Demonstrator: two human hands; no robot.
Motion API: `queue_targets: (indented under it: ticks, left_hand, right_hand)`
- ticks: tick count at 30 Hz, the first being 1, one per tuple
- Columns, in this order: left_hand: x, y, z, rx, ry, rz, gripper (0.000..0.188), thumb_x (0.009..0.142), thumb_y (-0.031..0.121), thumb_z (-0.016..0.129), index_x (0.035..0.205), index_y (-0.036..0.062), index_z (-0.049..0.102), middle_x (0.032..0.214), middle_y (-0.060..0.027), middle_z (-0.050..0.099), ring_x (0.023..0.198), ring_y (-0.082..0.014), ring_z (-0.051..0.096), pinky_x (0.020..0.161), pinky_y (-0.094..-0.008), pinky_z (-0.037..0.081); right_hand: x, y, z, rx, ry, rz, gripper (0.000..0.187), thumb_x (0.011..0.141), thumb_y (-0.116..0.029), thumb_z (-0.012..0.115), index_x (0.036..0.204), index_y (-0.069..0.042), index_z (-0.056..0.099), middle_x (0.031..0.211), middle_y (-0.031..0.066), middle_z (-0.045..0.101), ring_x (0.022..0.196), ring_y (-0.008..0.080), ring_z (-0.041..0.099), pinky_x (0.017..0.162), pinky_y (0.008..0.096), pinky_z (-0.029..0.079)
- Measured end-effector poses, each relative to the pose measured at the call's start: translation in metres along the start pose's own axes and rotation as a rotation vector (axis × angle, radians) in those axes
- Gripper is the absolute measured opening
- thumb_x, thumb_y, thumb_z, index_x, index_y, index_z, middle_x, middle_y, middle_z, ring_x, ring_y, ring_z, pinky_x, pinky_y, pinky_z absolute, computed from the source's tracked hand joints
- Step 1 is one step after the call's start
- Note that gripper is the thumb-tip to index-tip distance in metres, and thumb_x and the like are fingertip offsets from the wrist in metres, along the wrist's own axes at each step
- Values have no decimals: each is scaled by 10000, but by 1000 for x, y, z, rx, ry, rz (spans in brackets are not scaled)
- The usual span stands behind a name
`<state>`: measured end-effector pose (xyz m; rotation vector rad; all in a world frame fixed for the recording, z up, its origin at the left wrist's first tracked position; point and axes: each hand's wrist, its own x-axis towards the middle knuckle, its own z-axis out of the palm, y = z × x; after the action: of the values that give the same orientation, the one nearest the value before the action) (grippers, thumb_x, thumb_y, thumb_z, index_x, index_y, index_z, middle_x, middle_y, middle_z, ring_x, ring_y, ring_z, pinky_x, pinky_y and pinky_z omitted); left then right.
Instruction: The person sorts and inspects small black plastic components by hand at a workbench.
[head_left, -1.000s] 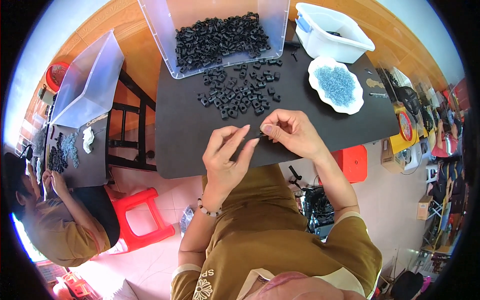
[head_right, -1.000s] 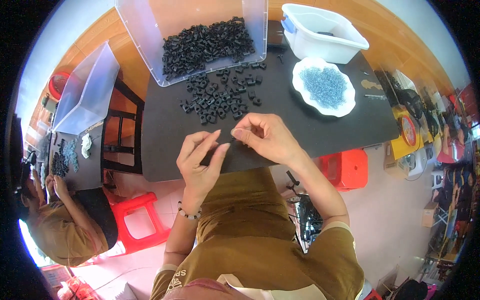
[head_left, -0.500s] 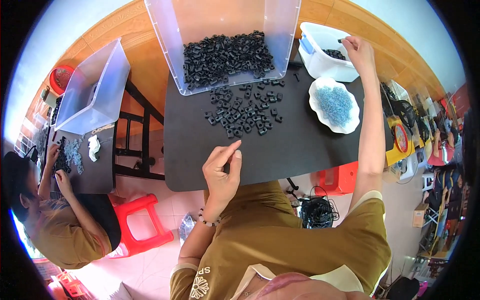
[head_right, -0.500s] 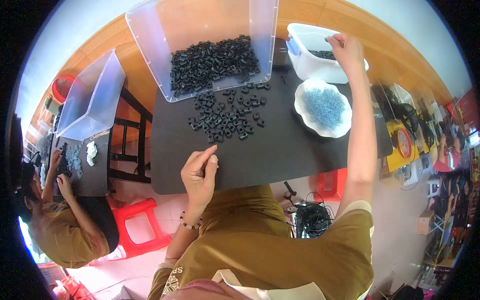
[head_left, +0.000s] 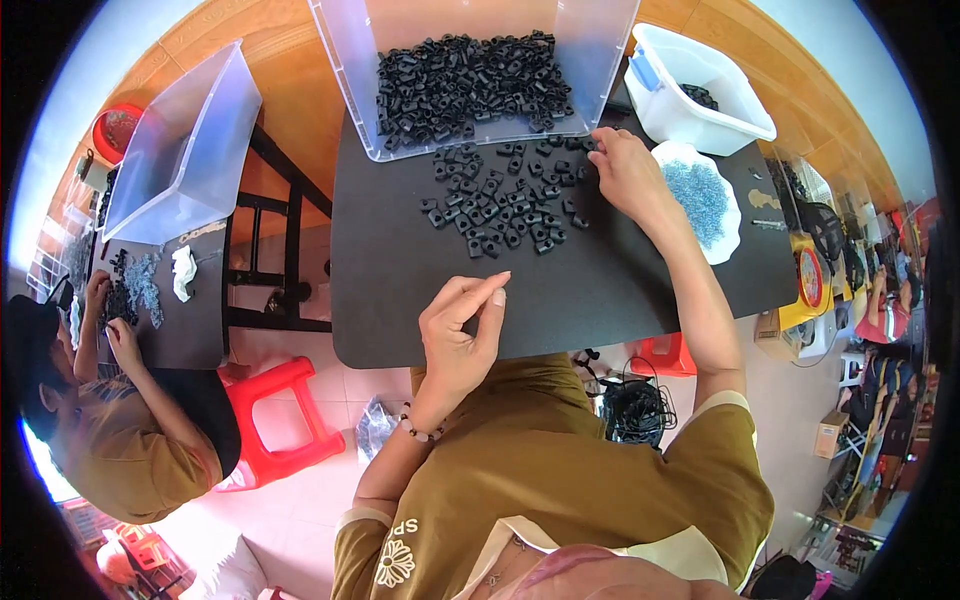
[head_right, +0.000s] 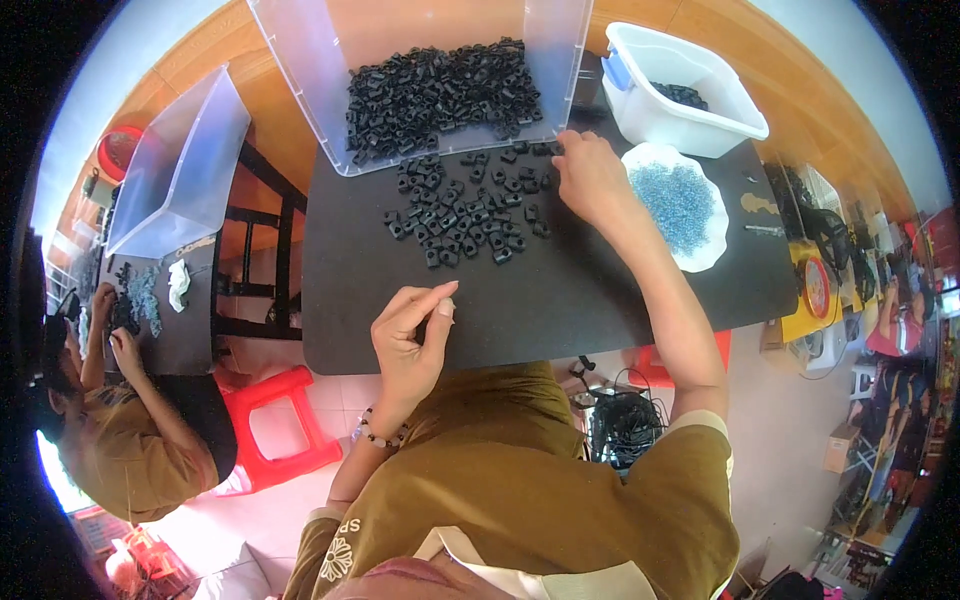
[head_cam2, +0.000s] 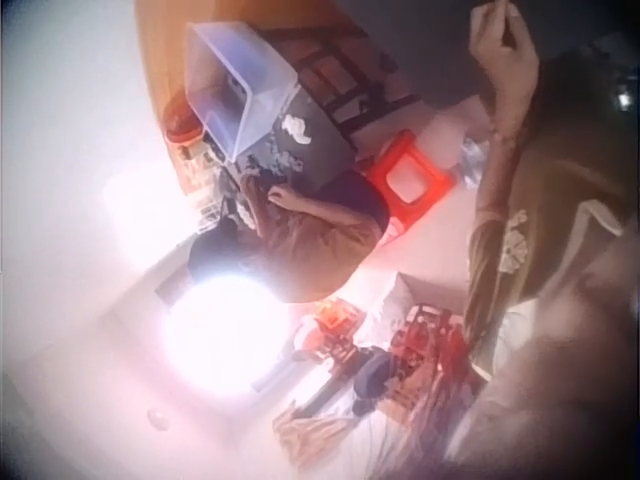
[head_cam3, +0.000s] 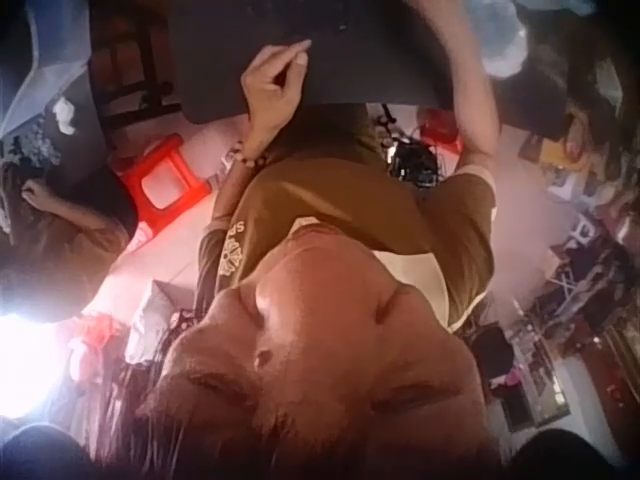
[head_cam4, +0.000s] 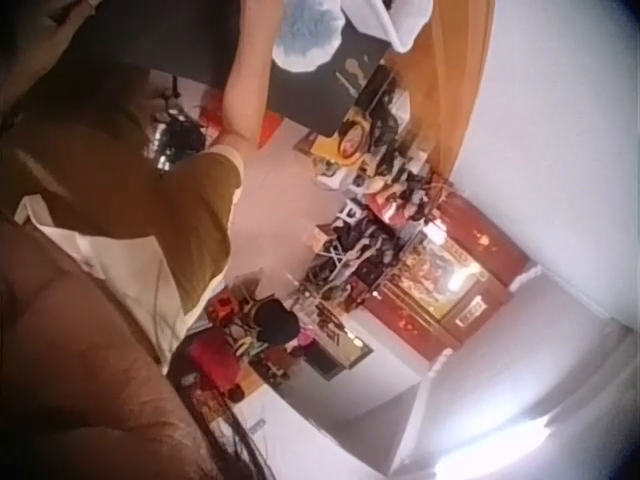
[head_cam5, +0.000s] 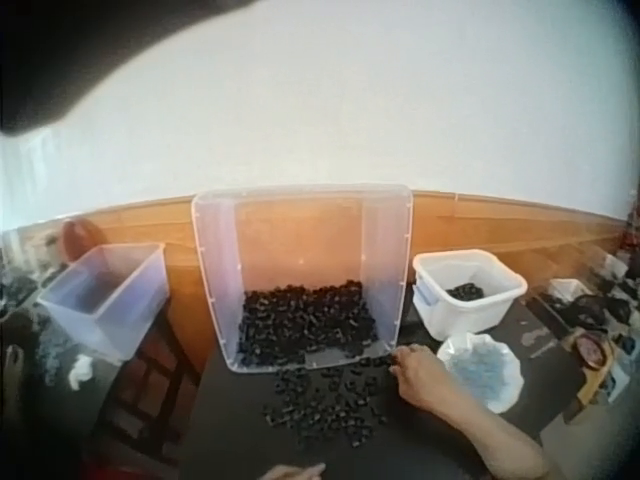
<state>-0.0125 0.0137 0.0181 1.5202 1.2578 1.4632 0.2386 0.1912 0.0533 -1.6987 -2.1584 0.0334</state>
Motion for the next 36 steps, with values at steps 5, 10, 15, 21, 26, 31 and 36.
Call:
queue_targets:
  ticks: [5,10,15,21,26,31,36]
  left_hand:
    - [0,2,-1,31,-9,51,242,929,-11,686,1142,59,778,872,-54,686,692,-98,605,656,-242,499]
    - [1,4,-2,76,-15,80,246,925,-15,686,1142,54,777,876,-58,689,687,-99,611,652,-244,503]
    - [0,0,-1,64,-1,80,253,917,-24,683,1141,50,776,873,-64,689,688,-100,614,654,-246,504]
    - [-1,2,0,82,2,76,263,910,-30,681,1140,54,776,856,-58,681,678,-97,603,661,-244,499]
    - [-1,6,1,84,17,37,250,911,-18,693,1135,54,778,852,-50,678,674,-85,591,652,-240,490]
    - [-3,6,1,75,-5,18,218,942,11,690,1142,38,772,891,-52,682,724,-86,603,678,-237,489]
    - [-2,3,-3,7,-10,-18,226,1008,69,650,1208,14,738,1077,-70,679,883,-119,649,792,-246,519]
  right_hand:
    - [-1,-8,10,52,-53,-47,250,965,-62,622,1197,24,661,1121,229,687,1042,401,671,916,448,528]
    - [-9,-20,9,264,-121,-167,239,971,-76,633,1183,26,675,1106,221,694,996,387,690,874,420,542]
    - [-19,-34,-8,344,-84,-159,228,936,-56,678,1159,-18,704,1032,171,688,913,332,687,820,376,551]
    - [-29,-42,0,273,-97,-425,246,889,-54,713,1134,-79,727,1035,121,672,994,337,652,840,414,543]
    - [-26,-45,6,247,-96,-440,211,896,-78,716,1107,-69,724,1013,127,669,982,341,645,848,424,539]
    - [-28,-48,5,292,-111,-398,159,909,-94,709,1062,-54,720,1001,135,673,958,339,650,823,417,539]
    - [-16,-45,4,414,-66,-445,178,923,-113,709,1073,-17,702,960,156,691,859,308,670,771,391,535]
